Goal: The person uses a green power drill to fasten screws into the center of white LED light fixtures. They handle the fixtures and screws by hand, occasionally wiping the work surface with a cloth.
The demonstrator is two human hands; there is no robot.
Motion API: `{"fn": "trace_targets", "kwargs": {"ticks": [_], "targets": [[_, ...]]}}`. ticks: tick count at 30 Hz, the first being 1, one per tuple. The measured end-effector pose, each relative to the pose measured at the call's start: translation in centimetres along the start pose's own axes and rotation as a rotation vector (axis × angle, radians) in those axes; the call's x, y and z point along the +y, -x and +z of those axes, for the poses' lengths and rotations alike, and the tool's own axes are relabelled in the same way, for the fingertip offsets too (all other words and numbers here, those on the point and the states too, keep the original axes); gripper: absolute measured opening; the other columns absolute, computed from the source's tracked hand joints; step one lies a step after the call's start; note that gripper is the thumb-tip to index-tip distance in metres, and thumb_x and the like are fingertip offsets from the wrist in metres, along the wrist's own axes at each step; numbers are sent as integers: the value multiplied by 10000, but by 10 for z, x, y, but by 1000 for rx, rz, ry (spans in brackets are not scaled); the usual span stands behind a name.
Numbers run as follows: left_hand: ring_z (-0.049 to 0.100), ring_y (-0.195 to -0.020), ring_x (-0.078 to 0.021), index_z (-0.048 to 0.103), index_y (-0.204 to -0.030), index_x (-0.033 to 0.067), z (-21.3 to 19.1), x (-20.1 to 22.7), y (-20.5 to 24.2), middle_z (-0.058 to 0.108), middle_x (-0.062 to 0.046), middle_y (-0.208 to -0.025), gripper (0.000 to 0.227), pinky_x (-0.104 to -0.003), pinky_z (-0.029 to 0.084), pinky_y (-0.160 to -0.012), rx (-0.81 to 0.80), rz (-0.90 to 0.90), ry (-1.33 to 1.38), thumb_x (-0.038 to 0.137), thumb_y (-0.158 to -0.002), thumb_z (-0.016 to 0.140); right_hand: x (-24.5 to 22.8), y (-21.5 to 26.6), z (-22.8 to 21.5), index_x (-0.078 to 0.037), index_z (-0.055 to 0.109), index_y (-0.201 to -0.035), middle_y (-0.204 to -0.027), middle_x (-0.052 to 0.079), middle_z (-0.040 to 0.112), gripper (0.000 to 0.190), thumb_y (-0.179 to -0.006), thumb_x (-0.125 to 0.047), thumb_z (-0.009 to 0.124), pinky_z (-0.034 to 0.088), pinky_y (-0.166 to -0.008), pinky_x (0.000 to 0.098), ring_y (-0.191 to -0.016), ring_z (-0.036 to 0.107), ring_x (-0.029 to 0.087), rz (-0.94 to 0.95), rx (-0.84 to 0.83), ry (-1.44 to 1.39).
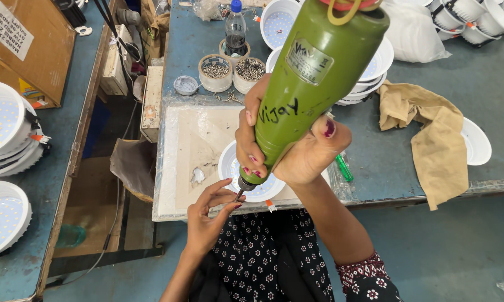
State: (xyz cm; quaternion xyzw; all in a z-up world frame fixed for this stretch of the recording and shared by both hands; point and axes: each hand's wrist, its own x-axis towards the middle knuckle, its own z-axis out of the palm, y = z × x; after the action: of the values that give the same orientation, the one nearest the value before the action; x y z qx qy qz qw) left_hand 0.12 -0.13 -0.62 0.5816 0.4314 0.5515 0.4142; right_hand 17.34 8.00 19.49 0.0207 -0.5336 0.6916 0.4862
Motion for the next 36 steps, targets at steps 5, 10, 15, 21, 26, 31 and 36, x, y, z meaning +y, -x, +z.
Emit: {"fn": "trace_targets", "kwargs": {"ticks": [5,10,15,21,26,31,36], "targets": [[733,-969,-160,579,-1330,-6,4,-9,3,808,-111,-939,546,-312,570,-905,63,-11,63,-54,-818,763,2,-1,-1,41,462,-1063,-614,161,536,722,-882,-635,638,443,-402,310,-404,497,207,-5,-29,-28],[743,-931,-154,585,-1320,-2,2,-15,5,791,-115,-920,576,-304,571,-891,68,-33,109,-81,-782,776,6,-1,-3,45,458,-1030,-613,149,523,729,-893,-649,633,436,-407,301,-407,479,196,-2,-11,-25],[742,-915,-150,587,-1325,18,5,-11,7,775,-109,-925,612,-297,571,-875,146,-91,40,-74,-755,791,14,1,-3,33,450,-1038,-627,146,523,738,-868,-659,642,443,-422,307,-425,479,195,5,19,-24],[730,-964,-142,573,-1332,17,8,-9,7,750,-100,-961,594,-297,543,-911,211,-47,43,-57,-784,789,15,0,-5,0,429,-1041,-654,146,514,795,-808,-729,643,422,-395,307,-403,456,184,15,67,83],[738,-1001,-159,579,-1311,18,20,-11,3,743,-101,-1012,554,-322,513,-980,263,-35,55,-46,-803,790,10,-2,-4,8,443,-1040,-641,144,526,785,-822,-721,637,426,-412,310,-414,467,183,-6,83,77],[743,-1036,-168,584,-1308,19,26,-2,-1,742,-101,-1048,550,-346,488,-1055,271,-31,37,-21,-804,798,4,-3,-5,-5,437,-1046,-638,136,509,796,-815,-742,632,423,-402,322,-400,467,191,-23,97,138],[593,-1195,-221,407,-1431,-7,28,1,-4,617,-158,-1257,655,-359,462,-1007,364,122,-140,63,-870,737,-2,-3,-12,-8,440,-1038,-636,134,517,802,-824,-760,618,437,-397,345,-387,483,206,-44,109,170]]}}
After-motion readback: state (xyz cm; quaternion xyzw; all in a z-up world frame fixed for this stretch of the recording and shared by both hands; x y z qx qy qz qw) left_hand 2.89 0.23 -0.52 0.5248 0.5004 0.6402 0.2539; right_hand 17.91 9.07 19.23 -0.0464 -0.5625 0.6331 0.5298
